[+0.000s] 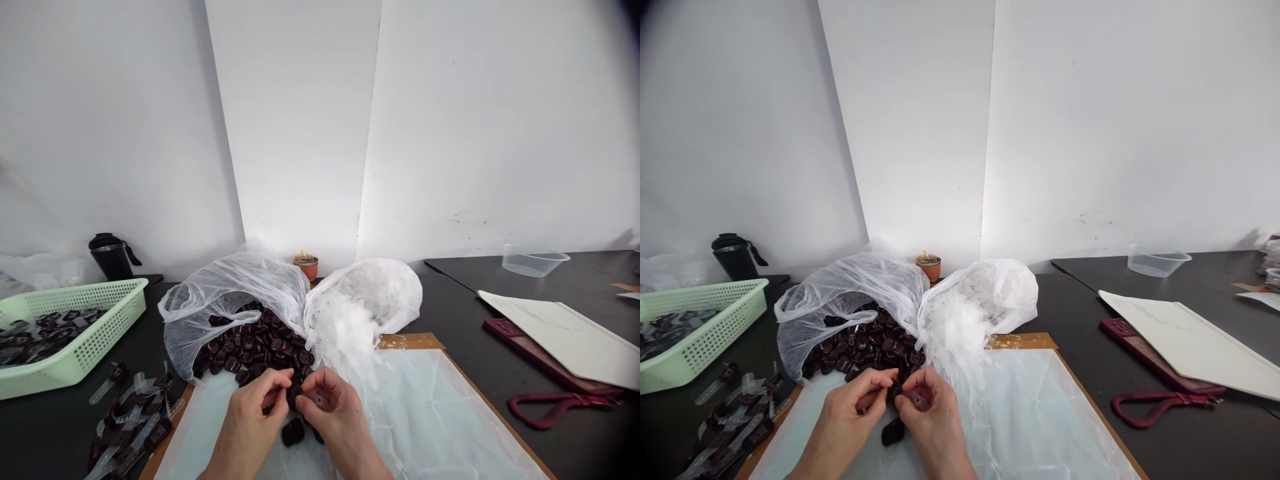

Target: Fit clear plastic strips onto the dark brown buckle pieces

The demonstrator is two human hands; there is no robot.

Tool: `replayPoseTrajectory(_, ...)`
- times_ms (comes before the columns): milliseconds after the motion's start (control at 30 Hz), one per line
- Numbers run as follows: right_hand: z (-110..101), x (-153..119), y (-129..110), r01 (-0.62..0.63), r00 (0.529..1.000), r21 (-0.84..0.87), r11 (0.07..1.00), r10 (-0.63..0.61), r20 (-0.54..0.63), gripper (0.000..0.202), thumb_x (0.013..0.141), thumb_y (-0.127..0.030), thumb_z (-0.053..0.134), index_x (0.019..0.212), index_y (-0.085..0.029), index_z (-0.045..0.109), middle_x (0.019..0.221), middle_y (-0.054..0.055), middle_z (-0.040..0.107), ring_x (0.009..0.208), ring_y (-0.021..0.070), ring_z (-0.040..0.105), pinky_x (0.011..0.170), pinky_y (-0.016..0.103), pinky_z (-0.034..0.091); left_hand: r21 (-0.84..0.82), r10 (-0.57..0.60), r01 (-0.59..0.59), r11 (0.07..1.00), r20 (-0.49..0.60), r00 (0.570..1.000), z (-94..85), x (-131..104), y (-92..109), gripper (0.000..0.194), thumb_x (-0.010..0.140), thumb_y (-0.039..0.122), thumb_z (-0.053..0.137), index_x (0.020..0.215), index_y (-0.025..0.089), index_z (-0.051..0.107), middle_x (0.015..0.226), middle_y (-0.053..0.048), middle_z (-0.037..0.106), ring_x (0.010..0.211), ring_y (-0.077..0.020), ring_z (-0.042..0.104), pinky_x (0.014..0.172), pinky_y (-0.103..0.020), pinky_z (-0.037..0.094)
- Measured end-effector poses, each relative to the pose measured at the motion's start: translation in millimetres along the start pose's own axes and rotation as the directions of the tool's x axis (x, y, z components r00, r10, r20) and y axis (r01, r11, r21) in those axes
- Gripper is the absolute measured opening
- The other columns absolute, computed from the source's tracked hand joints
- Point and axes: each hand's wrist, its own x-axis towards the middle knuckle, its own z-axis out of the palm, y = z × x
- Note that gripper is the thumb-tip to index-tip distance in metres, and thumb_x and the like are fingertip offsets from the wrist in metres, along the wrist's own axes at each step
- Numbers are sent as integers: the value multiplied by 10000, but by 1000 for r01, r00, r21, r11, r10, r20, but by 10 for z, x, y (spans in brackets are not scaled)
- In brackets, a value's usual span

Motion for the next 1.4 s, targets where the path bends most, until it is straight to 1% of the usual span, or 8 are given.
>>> replayPoseTrajectory(133,-14,5,-32,0,1000,19,1000,0,-15,180,673,-182,754,708,-191,577,649,-30,554,599,127,497,548,233,378,-8,19,-18,1000,31,999,22,-11,-2,180,798,83,578,832,231,674,1154,-84,750,981,-245,736,801,-286,628)
replayPoseTrajectory(300,-18,-9,-29,45,999,-35,998,-46,-13,142,697,-163,703,717,-188,565,665,-27,545,616,130,499,557,234,380,76,120,-121,990,16,993,31,0,-55,156,819,92,581,833,216,674,1060,-88,773,804,-198,767,716,-251,642)
replayPoseTrajectory(400,-16,-25,-14,70,997,-100,992,-69,15,111,714,-155,669,734,-186,564,681,-22,557,625,132,504,557,235,379,217,265,-260,941,8,964,19,3,-97,194,809,53,564,831,213,671,1034,-91,781,717,-186,766,665,-261,639)
replayPoseTrajectory(533,-8,-42,-14,113,994,-183,977,-111,20,75,717,-140,643,735,-183,585,677,-19,571,620,132,507,552,234,376,366,417,-398,841,30,908,16,1,-95,222,822,29,527,864,213,645,995,-100,790,815,-223,768,697,-304,635)
replayPoseTrajectory(667,-1,-55,-20,118,993,-209,971,-117,16,74,703,-122,636,726,-178,594,680,-14,584,627,138,526,552,234,388,447,500,-476,757,71,863,23,7,-56,237,837,19,489,893,208,619,981,-107,788,845,-224,766,729,-313,635)
replayPoseTrajectory(967,-27,-64,0,107,994,-212,971,-97,55,97,700,-97,609,748,-181,604,719,0,604,673,158,561,591,247,430,504,512,-510,697,147,846,40,6,-88,243,815,-1,486,902,203,584,987,-101,768,843,-231,757,682,-327,633)
replayPoseTrajectory(1233,-31,-28,-39,111,993,-232,966,-99,66,114,722,-106,609,799,-190,621,771,12,633,730,180,599,637,264,462,520,459,-430,739,79,885,97,29,-60,224,793,3,466,845,213,525,919,-89,731,756,-236,737,611,-351,606)
replayPoseTrajectory(1400,-26,-50,-101,181,983,-308,934,-158,98,152,734,-81,570,802,-199,638,826,9,587,697,153,568,584,240,439,498,395,-381,779,82,915,105,22,-41,223,799,14,450,829,231,493,913,-73,703,716,-220,718,581,-330,577)
